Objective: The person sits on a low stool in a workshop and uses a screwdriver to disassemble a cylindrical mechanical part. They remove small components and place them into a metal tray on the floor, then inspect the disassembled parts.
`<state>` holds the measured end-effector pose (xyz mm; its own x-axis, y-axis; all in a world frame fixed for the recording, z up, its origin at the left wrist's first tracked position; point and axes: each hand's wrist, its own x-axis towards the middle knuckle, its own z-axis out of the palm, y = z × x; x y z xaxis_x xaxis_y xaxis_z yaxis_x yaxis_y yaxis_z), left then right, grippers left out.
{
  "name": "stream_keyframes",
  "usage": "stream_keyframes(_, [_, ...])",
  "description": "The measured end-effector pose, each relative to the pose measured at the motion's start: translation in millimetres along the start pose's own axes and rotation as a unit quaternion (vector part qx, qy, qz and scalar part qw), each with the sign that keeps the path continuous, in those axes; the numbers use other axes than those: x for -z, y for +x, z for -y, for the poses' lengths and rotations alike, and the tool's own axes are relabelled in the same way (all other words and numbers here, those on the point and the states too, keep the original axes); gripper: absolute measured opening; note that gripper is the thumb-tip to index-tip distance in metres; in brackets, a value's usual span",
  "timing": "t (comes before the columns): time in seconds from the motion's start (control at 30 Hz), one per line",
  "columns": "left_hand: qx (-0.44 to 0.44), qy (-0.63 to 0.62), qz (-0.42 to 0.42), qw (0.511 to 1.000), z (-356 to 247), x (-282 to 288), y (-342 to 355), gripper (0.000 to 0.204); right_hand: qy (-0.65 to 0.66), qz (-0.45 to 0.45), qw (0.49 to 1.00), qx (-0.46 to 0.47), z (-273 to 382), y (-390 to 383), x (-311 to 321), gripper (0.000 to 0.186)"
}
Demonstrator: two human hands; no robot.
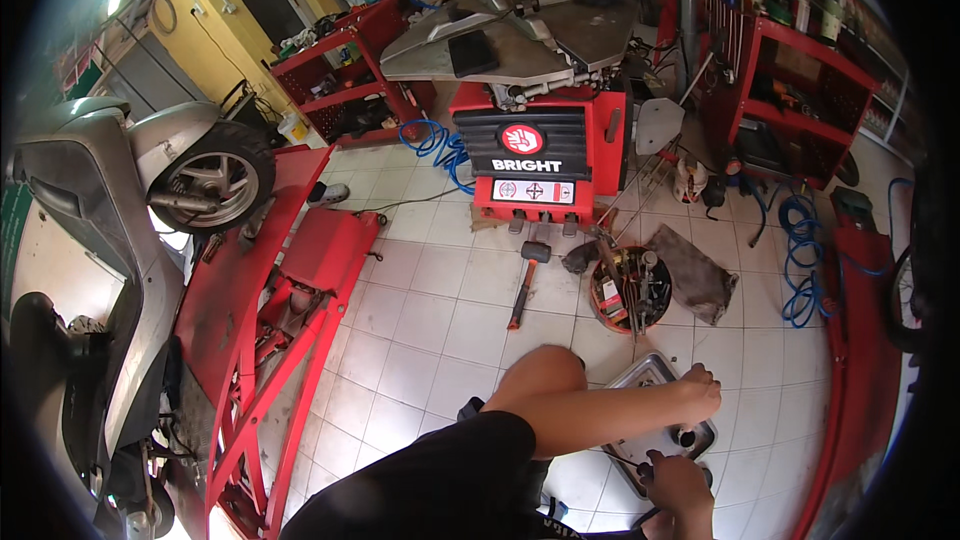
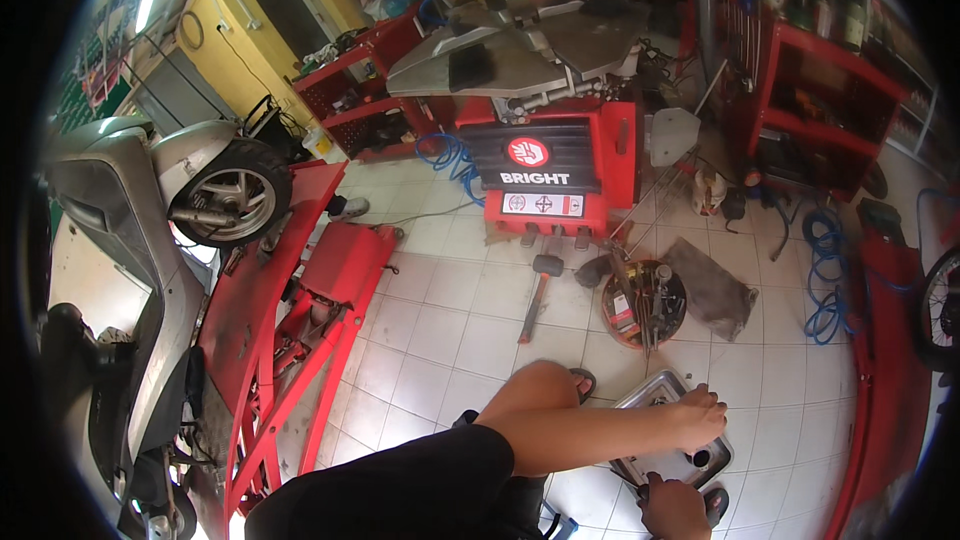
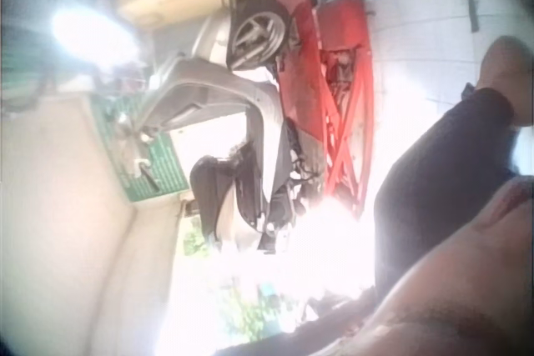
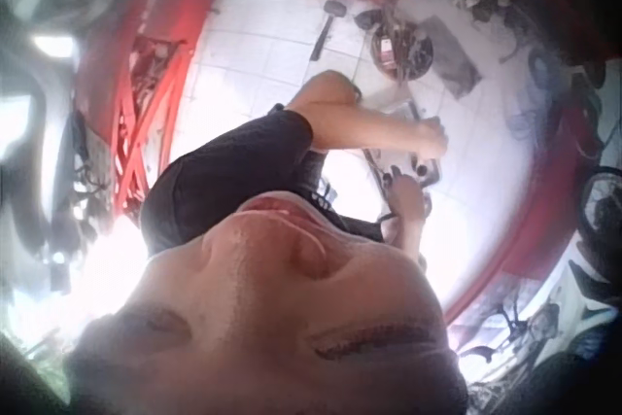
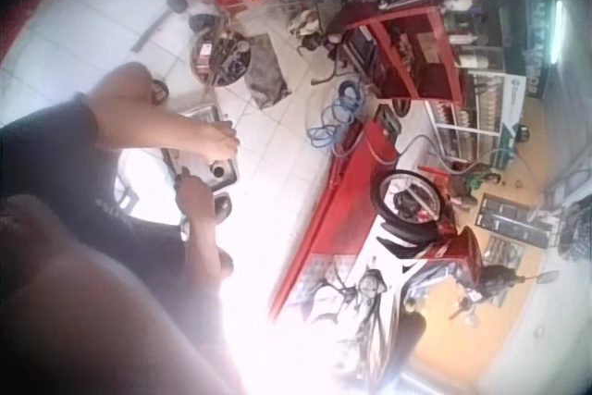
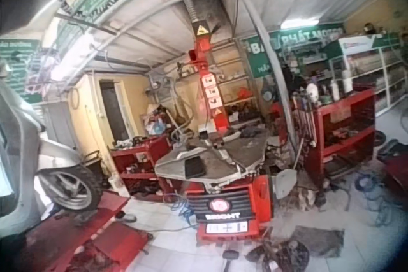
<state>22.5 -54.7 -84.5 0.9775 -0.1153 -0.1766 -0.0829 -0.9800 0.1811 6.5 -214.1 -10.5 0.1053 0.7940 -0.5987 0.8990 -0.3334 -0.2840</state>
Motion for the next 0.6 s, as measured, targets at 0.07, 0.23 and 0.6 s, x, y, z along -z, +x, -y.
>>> stream_keyframes(0.07, [0.014, -0.001, 0.001, 1.0, 1.3, -6.9, 2.0, 0.048, -0.008, 0.005, 1.0, -0.008, 6.0, -2.9, 2.7, 0.039])
stream_keyframes(0.23, [0.025, -0.031, -0.014, 0.999, 1.8, -9.6, 6.6, 0.047, 0.001, 0.031, 0.999, -0.024, -3.5, -3.1, -6.1, 0.041])
stream_keyframes(0.6, [-0.01, -0.078, 0.039, 0.996, 16.0, 71.9, -13.5, 0.051, 0.056, -0.06, 0.99, -0.116, -68.2, 16.0, 17.2, 0.029])
